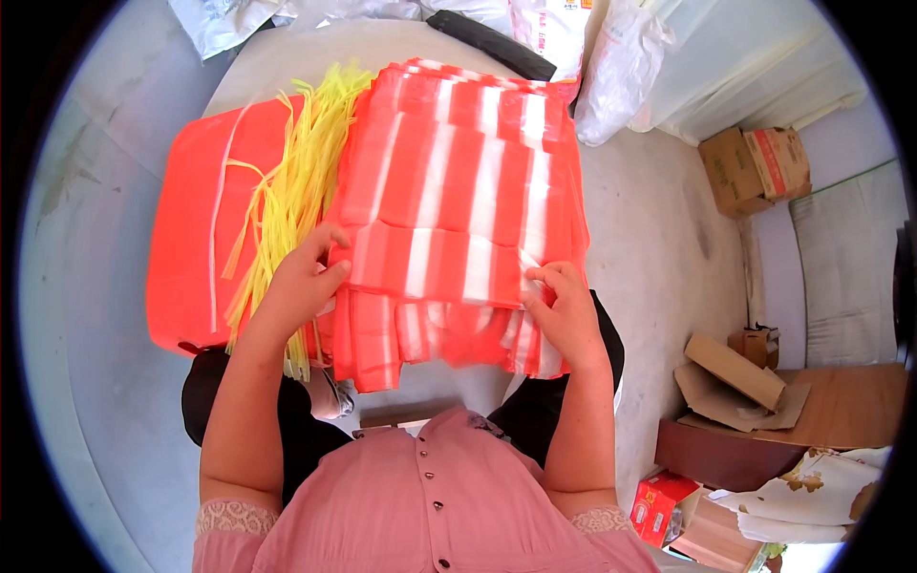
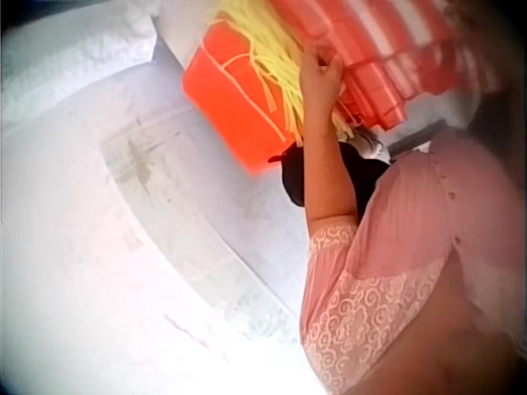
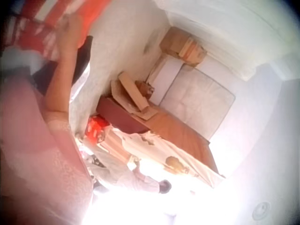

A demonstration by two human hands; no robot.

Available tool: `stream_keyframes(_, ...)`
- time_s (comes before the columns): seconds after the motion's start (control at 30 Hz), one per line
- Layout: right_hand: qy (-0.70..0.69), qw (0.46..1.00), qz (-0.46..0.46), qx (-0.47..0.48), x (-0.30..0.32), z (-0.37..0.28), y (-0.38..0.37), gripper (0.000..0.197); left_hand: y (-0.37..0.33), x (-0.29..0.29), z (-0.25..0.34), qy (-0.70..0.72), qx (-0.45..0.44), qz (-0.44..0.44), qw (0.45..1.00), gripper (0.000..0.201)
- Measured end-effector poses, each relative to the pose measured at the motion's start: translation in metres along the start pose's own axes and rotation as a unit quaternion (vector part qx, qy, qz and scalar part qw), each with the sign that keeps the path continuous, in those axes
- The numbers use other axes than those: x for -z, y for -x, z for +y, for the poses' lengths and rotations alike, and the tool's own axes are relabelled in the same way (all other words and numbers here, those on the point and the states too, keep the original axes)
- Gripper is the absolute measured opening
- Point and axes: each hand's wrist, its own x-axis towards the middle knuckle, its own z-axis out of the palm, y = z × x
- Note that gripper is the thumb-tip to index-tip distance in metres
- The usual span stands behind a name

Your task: The person folds bundles of striped plastic bags, ties each bundle with a plastic strip, and places the tied bundles into a sack.

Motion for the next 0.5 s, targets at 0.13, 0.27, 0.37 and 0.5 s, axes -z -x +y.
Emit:
stream_keyframes(0.13,0.041,0.998,-0.009,0.054,0.002,0.002,0.005,0.044,0.015,0.001,0.021,-0.132,-0.030,-0.050,0.990,0.039)
stream_keyframes(0.27,0.075,0.996,-0.003,0.057,0.002,-0.008,0.010,0.050,0.022,-0.001,0.020,-0.220,-0.145,0.001,0.965,0.054)
stream_keyframes(0.37,0.163,0.983,0.040,0.076,-0.004,-0.003,0.010,0.050,0.019,-0.007,0.017,-0.300,-0.198,0.039,0.932,0.056)
stream_keyframes(0.5,0.227,0.966,0.072,0.095,-0.004,-0.002,0.011,0.052,0.017,-0.012,0.013,-0.331,-0.200,0.067,0.920,0.053)
